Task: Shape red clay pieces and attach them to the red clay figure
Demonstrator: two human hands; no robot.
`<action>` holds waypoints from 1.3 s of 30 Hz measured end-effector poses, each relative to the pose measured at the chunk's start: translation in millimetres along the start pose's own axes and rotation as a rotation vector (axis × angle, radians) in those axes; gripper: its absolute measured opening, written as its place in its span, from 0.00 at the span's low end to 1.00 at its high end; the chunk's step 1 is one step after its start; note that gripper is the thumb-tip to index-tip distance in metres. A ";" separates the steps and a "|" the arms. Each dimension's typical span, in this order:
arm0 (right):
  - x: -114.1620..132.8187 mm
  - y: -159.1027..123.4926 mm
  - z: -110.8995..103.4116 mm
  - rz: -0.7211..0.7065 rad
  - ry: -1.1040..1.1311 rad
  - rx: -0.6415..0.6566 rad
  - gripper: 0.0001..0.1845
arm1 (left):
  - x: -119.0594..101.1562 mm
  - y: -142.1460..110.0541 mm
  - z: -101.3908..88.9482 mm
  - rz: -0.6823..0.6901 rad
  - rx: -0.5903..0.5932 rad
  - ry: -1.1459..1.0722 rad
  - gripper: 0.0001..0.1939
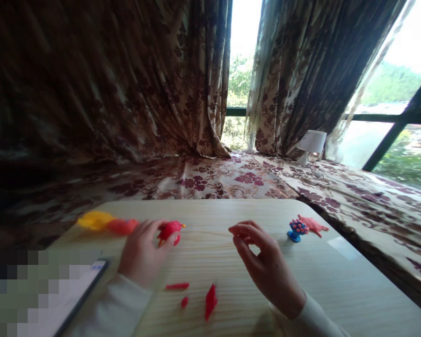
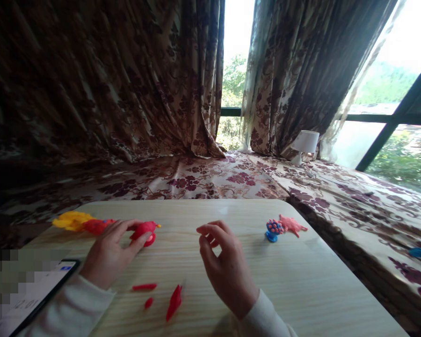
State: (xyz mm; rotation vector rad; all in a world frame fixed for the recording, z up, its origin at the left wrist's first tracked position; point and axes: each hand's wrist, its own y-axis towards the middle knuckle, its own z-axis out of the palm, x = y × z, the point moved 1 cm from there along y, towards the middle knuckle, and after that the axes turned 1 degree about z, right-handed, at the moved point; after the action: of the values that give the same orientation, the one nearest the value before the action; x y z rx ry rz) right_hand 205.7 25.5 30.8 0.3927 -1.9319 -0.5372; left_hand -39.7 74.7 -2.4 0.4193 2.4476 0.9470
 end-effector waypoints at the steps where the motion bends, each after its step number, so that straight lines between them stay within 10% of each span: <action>1: 0.0 0.2 -0.2 0.001 -0.003 0.001 0.08 | 0.3 -1.2 0.7 0.013 0.014 0.039 0.11; 19: -0.7 -3.9 2.6 0.011 -0.052 0.152 0.08 | -37.9 4.6 -29.6 0.179 -0.061 -0.089 0.04; 32: 4.2 -16.5 16.9 0.041 -0.190 0.447 0.11 | -48.8 -39.0 -28.3 0.093 0.548 -0.079 0.10; 39: 5.4 -19.8 20.8 0.008 -0.120 0.400 0.10 | -62.1 -30.5 -30.6 -0.127 0.560 -0.286 0.09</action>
State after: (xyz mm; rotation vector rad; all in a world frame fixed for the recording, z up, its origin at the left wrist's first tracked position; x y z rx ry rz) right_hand 185.1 10.0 17.0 0.6172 -2.1582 -0.1669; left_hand -7.2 9.0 16.2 0.5329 2.4025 0.1196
